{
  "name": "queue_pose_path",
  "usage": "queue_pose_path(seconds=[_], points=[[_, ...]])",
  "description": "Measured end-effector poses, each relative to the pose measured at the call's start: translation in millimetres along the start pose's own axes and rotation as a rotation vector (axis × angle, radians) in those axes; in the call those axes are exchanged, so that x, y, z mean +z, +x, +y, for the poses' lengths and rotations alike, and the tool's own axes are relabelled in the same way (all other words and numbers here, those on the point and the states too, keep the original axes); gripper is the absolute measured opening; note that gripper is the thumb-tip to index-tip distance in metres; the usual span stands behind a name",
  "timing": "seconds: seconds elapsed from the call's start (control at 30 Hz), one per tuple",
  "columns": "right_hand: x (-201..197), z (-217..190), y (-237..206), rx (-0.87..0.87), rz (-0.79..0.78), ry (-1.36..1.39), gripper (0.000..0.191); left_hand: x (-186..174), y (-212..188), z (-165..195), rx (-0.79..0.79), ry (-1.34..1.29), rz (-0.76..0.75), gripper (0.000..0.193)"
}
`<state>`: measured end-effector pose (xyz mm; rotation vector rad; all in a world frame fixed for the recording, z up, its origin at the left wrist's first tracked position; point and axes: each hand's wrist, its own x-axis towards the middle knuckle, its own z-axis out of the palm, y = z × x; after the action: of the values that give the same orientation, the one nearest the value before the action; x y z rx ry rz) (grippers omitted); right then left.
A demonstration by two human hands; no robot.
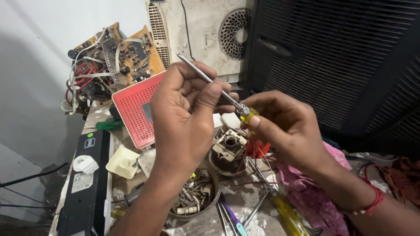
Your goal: The person works on a small electric motor at a cluttered repair bench. They hold the motor housing and use screwdrivers, swapping bits and using a socket driver to loosen and remove screws and parts from the motor assembly, setting removed pieces on the bench.
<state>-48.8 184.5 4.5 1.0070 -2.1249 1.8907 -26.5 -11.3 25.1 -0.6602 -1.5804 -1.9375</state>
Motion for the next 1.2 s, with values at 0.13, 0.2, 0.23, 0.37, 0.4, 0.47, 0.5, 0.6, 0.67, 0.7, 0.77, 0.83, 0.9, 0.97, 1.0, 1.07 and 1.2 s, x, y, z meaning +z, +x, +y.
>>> queue_pose_path(seconds=[0.13,0.2,0.23,0.37,0.4,0.47,0.5,0.6,0.67,0.7,0.77,0.83,0.9,0.97,1.0,1.07,1.2], points=[[-6.4,5.8,2.3,0.109,-0.061,0.216,0.032,0.7,-0.6,-0.7,0.011,-0.028,0.005,0.017],[-10.5,6.2,3.2,0.219,-0.085,0.304,0.033,0.5,-0.5,-1.4,0.005,-0.019,0.009,0.018],[-11.6,6.9,4.6,0.256,-0.111,0.365,0.033,0.3,-0.7,-1.8,0.001,-0.014,0.011,0.018],[-23.7,4.4,11.0,0.41,-0.185,0.512,0.034,0.4,-0.6,-4.4,-0.039,-0.023,0.009,0.019],[-27.7,3.1,12.5,0.451,-0.198,0.525,0.034,1.3,-0.6,-5.4,-0.051,-0.036,0.015,0.02],[-35.7,-0.3,15.2,0.472,-0.233,0.545,0.033,2.7,-0.4,-7.4,-0.07,-0.043,0.021,0.023],[-38.3,-1.7,16.4,0.483,-0.251,0.553,0.033,4.3,-0.5,-8.7,-0.079,-0.038,0.021,0.025],[-41.1,-6.1,18.7,0.495,-0.22,0.494,0.033,8.8,-2.6,-12.4,-0.128,-0.089,0.022,0.027],[-42.5,-9.5,22.5,0.528,-0.203,0.414,0.033,9.6,-3.6,-14.4,-0.161,-0.116,0.032,0.027],[-43.5,-11.3,23.9,0.545,-0.194,0.374,0.033,9.5,-3.9,-15.4,-0.175,-0.115,0.043,0.026],[-46.8,-14.8,23.8,0.497,-0.185,0.243,0.034,9.1,-4.4,-17.2,-0.198,-0.095,0.052,0.025],[-50.0,-14.7,23.5,0.471,-0.19,0.198,0.035,9.3,-5.5,-19.0,-0.22,-0.059,0.049,0.022],[-53.3,-11.5,23.0,0.469,-0.211,0.237,0.035,9.6,-7.3,-20.4,-0.28,-0.128,0.033,0.02],[-56.2,-6.8,21.6,0.47,-0.203,0.229,0.035,9.2,-7.9,-21.7,-0.329,-0.163,-0.002,0.019],[-57.7,-4.7,20.4,0.471,-0.199,0.226,0.034,8.8,-8.3,-22.1,-0.35,-0.163,-0.029,0.019],[-60.3,-2.0,18.5,0.463,-0.23,0.28,0.034,10.8,-9.0,-24.0,-0.406,-0.158,-0.054,0.019],[-60.2,-1.4,18.2,0.461,-0.22,0.22,0.031,13.7,-10.7,-27.7,-0.473,-0.144,-0.029,0.019]])
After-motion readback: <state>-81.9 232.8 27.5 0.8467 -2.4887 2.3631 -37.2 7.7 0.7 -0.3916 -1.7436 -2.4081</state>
